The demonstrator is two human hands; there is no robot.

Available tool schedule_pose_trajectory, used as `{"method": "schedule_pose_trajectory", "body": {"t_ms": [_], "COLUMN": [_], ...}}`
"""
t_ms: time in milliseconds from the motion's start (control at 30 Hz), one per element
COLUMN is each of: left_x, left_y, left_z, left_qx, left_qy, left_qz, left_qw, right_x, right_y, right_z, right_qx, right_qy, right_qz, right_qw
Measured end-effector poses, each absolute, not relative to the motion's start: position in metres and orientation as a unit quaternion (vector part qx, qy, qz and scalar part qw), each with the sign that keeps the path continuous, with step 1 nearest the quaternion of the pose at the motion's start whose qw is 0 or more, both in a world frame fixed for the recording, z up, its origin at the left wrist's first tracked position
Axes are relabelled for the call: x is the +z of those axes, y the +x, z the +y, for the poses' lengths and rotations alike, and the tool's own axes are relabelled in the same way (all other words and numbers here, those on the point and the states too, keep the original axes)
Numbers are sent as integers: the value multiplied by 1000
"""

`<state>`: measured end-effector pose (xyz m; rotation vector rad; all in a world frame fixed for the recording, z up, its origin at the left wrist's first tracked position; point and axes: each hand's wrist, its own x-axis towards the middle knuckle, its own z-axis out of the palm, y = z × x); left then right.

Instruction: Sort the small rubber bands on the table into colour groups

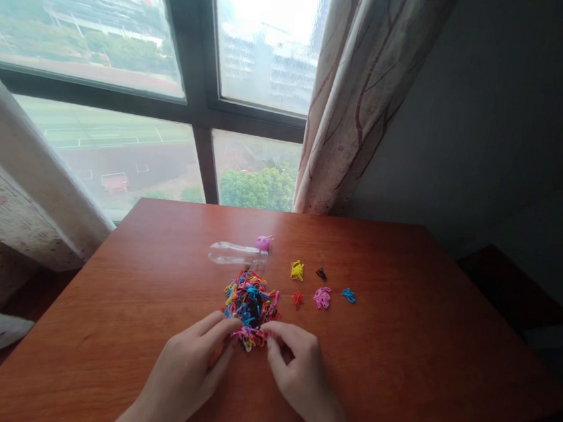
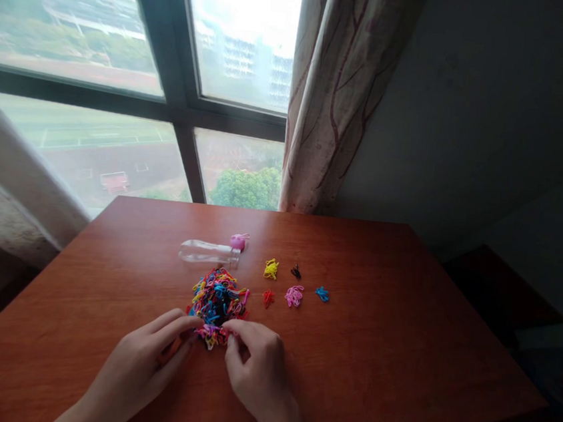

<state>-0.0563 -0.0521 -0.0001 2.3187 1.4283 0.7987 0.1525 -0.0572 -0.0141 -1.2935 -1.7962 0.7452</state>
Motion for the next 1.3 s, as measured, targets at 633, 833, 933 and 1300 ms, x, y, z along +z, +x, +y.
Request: {"method": "schedule_pose_trajectory", "body": {"t_ms": [633,833,933,1300], "left_x": [3,4,3,1], "left_y": [-53,-53,-52,-46], "left_z": [-54,-52,-53,-55], "left_qx": [257,262,262,293], "left_qy": [825,826,825,821], "left_qz": [478,472,475,463], "left_qw": [161,161,156,161], "right_x": [-27,-26,-25,-16], "right_y": [163,163,161,152], "right_z": [-47,-50,-52,-59], "right_qx": [136,182,194,210], "right_qy": [-616,-599,-579,-486], "right_qz": [-719,-700,-696,-772], "right_qw": [291,343,377,353]}}
